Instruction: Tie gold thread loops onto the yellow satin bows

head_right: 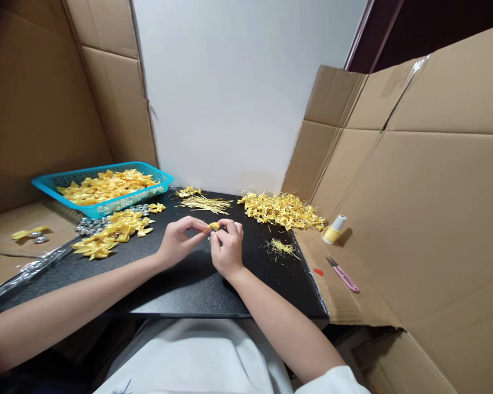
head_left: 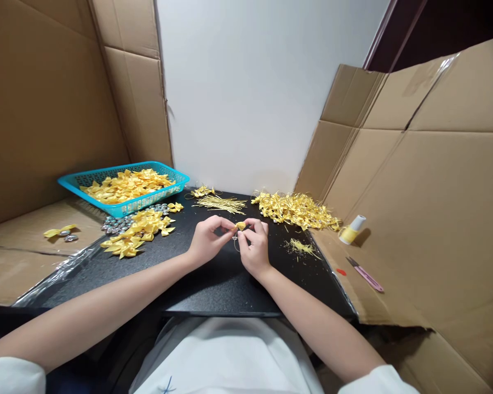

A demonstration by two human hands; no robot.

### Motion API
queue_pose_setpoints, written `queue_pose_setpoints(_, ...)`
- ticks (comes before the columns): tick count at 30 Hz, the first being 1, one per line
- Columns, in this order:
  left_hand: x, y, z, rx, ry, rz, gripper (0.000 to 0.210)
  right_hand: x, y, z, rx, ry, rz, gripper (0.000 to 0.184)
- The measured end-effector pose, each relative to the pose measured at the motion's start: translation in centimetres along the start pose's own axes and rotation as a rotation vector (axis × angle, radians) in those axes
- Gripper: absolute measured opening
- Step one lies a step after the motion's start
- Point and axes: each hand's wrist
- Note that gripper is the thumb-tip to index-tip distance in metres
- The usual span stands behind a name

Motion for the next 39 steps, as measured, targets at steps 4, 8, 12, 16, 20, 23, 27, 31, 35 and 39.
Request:
queue_pose_setpoints(4, -0.5, -0.1, 0.2, 0.005, -0.1, 0.063, 0.009, -0.1, -0.2, 0.1, -0.009, -0.021, 0.0, 0.024)
queue_pose_setpoints(8, -0.4, 0.1, 0.4, -0.006, -0.053, 0.086, 0.007, 0.0, -0.1, 0.4, 0.031, -0.039, -0.018, 0.02)
queue_pose_setpoints(12, -0.2, 0.6, 0.6, -0.048, 0.009, 0.099, 0.012, -0.3, 0.5, 1.0, 0.053, -0.007, 0.026, 0.007)
queue_pose_setpoints(16, -0.1, 0.7, 0.7, -0.044, 0.02, 0.062, 0.013, -1.1, 1.0, 1.7, 0.084, -0.052, 0.106, 0.029)
queue_pose_setpoints(20, -0.1, 0.7, 0.6, 0.008, 0.005, 0.026, 0.013, -1.8, 1.0, 2.0, 0.148, -0.014, 0.113, 0.018)
queue_pose_setpoints(23, 0.0, 0.7, 0.5, 0.04, 0.015, 0.014, 0.013, -1.9, 1.0, 2.1, 0.164, 0.063, 0.076, 0.015)
queue_pose_setpoints(27, 0.2, 0.6, 0.4, 0.034, 0.043, 0.012, 0.014, -2.2, 1.1, 2.2, 0.192, 0.151, 0.027, 0.023)
queue_pose_setpoints(31, 0.1, 0.4, 0.5, 0.035, 0.097, -0.014, 0.019, -2.6, 1.3, 2.4, 0.2, 0.238, -0.025, 0.028)
queue_pose_setpoints(35, 0.0, 0.3, 0.5, 0.047, 0.134, -0.049, 0.023, -2.8, 1.4, 2.6, 0.214, 0.275, -0.075, 0.032)
queue_pose_setpoints(39, 0.3, 0.5, 0.4, 0.093, 0.087, -0.009, 0.021, -2.8, 1.4, 2.5, 0.209, 0.237, -0.072, 0.03)
Point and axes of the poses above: each hand's wrist, its own z-axis towards the middle knuckle, its own y-axis out of the back of the hand, x = y × z, and after that the axes turned 12 degrees about -z, right-handed
